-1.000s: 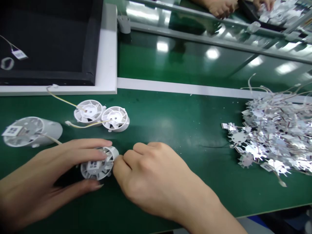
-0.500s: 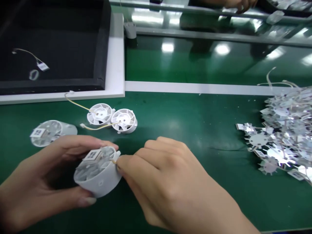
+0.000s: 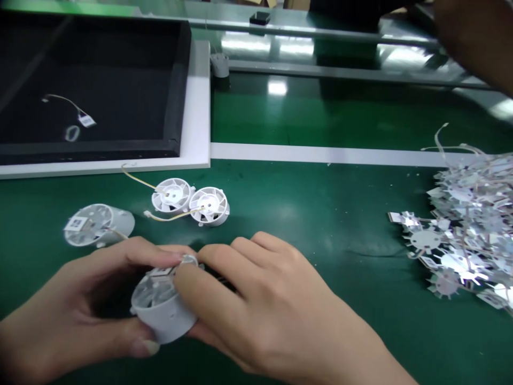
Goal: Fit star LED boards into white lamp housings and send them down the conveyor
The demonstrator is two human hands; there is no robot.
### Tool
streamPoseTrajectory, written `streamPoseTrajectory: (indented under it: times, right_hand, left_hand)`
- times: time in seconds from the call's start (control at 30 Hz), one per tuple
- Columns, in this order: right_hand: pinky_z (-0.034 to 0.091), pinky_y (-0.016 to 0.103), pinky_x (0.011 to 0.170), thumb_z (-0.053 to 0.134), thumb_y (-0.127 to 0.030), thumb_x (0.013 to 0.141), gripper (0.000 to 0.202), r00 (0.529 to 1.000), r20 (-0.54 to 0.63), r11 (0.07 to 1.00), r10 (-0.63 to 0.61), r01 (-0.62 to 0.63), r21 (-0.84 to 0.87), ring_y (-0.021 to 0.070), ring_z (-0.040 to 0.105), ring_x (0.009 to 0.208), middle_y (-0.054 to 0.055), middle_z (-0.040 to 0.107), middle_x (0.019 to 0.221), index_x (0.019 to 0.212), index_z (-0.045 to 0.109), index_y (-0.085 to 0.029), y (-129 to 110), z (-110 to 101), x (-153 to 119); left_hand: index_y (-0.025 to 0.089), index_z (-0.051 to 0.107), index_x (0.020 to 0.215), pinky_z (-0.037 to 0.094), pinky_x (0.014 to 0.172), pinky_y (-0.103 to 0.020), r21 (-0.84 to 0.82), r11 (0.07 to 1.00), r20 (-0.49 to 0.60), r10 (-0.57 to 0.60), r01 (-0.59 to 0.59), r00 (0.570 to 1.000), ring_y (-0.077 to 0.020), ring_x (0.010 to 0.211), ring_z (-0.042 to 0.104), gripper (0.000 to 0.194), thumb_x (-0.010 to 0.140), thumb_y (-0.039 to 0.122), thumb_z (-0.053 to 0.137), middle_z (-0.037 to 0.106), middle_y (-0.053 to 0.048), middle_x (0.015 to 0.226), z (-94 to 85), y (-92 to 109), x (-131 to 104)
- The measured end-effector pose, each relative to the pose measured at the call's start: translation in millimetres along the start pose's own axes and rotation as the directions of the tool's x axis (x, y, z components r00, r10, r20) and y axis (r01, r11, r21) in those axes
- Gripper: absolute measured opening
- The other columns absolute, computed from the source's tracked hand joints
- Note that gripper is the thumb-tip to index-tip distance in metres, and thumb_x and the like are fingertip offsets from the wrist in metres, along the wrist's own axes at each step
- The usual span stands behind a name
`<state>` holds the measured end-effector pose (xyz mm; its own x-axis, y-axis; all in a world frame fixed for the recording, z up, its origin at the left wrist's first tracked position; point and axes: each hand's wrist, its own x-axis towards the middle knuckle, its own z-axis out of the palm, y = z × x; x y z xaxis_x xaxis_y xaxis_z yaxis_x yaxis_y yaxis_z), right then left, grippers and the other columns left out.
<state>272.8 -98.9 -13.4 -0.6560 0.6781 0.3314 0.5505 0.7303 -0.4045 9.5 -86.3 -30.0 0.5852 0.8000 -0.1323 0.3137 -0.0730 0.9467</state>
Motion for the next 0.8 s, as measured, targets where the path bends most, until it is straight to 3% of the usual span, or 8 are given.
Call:
streamPoseTrajectory:
  times: [0.13,0.27,0.33,0.4,0.5,0.63,0.8]
  right_hand:
    - [0.046,0.034,0.062,0.048,-0.029,0.118,0.026,0.999,0.001,0.999,-0.035,0.035,-0.006,0.0144,0.072,0.077,0.004,0.083,0.109,0.111,0.069,-0.016,0.2,1.2,0.1]
    - [0.051,0.032,0.067,0.053,-0.033,0.116,0.019,1.0,0.017,1.0,-0.025,0.025,-0.01,0.0153,0.077,0.084,0.002,0.083,0.109,0.12,0.064,-0.019,10.6,-5.1,-5.9]
    - [0.053,0.031,0.069,0.051,-0.036,0.115,0.02,0.999,-0.021,0.993,0.028,-0.03,-0.11,0.0162,0.078,0.084,0.002,0.083,0.111,0.123,0.063,-0.021,20.7,-12.6,-11.2]
    - [0.052,0.032,0.064,0.049,-0.041,0.114,0.025,0.987,-0.118,0.954,0.113,-0.141,-0.265,0.0178,0.077,0.075,0.004,0.083,0.103,0.122,0.064,-0.022,33.0,-20.3,-17.2]
    - [0.044,0.031,0.054,0.052,-0.048,0.112,0.03,0.936,-0.272,0.822,0.221,-0.329,-0.465,0.0217,0.074,0.069,0.006,0.079,0.094,0.121,0.065,-0.023,52.8,-25.5,-25.4]
    - [0.035,0.031,0.048,0.045,-0.059,0.112,0.045,0.915,-0.307,0.67,0.26,-0.4,-0.626,0.0238,0.067,0.057,0.01,0.076,0.088,0.111,0.066,-0.02,73.7,-19.4,-30.2]
    - [0.038,0.035,0.053,0.027,-0.058,0.116,0.055,0.953,-0.215,0.67,0.214,-0.303,-0.678,0.0264,0.067,0.06,0.014,0.077,0.093,0.108,0.064,-0.017,78.5,-16.1,-30.2]
  left_hand:
    - [0.051,0.064,0.139,0.069,0.088,-0.023,0.064,0.998,0.053,-0.01,0.006,0.999,-0.0226,0.113,0.079,0.07,0.081,0.027,0.095,0.079,0.009,0.128,0.8,4.0,1.6]
    - [0.059,0.046,0.155,0.069,0.087,-0.02,0.137,0.989,0.066,0.043,-0.052,0.997,-0.0211,0.124,0.075,0.085,0.087,0.036,0.093,0.072,0.01,0.145,-1.5,3.2,-3.3]
    - [0.055,0.049,0.154,0.067,0.094,-0.021,0.214,0.967,-0.008,0.143,-0.138,0.99,-0.0203,0.126,0.074,0.07,0.095,0.045,0.085,0.07,0.008,0.148,-4.1,0.2,-4.9]
    - [0.046,0.059,0.147,0.065,0.097,-0.021,0.305,0.93,-0.11,0.249,-0.205,0.962,-0.0176,0.118,0.077,0.045,0.104,0.044,0.074,0.076,0.007,0.136,-7.1,-2.9,-4.1]
    - [0.033,0.069,0.123,0.063,0.081,-0.016,0.43,0.862,-0.183,0.373,-0.267,0.91,-0.0132,0.098,0.079,0.016,0.108,0.028,0.064,0.081,0.007,0.108,-10.2,-4.8,-0.1]
    - [0.029,0.066,0.11,0.059,0.069,-0.016,0.475,0.815,-0.119,0.434,-0.332,0.893,-0.0102,0.084,0.077,0.014,0.108,0.017,0.058,0.079,0.007,0.097,-8.7,-2.5,3.7]
    - [0.029,0.065,0.109,0.057,0.068,-0.019,0.47,0.807,-0.079,0.441,-0.357,0.894,-0.01,0.082,0.076,0.017,0.11,0.017,0.053,0.079,0.007,0.095,-6.1,-0.9,3.5]
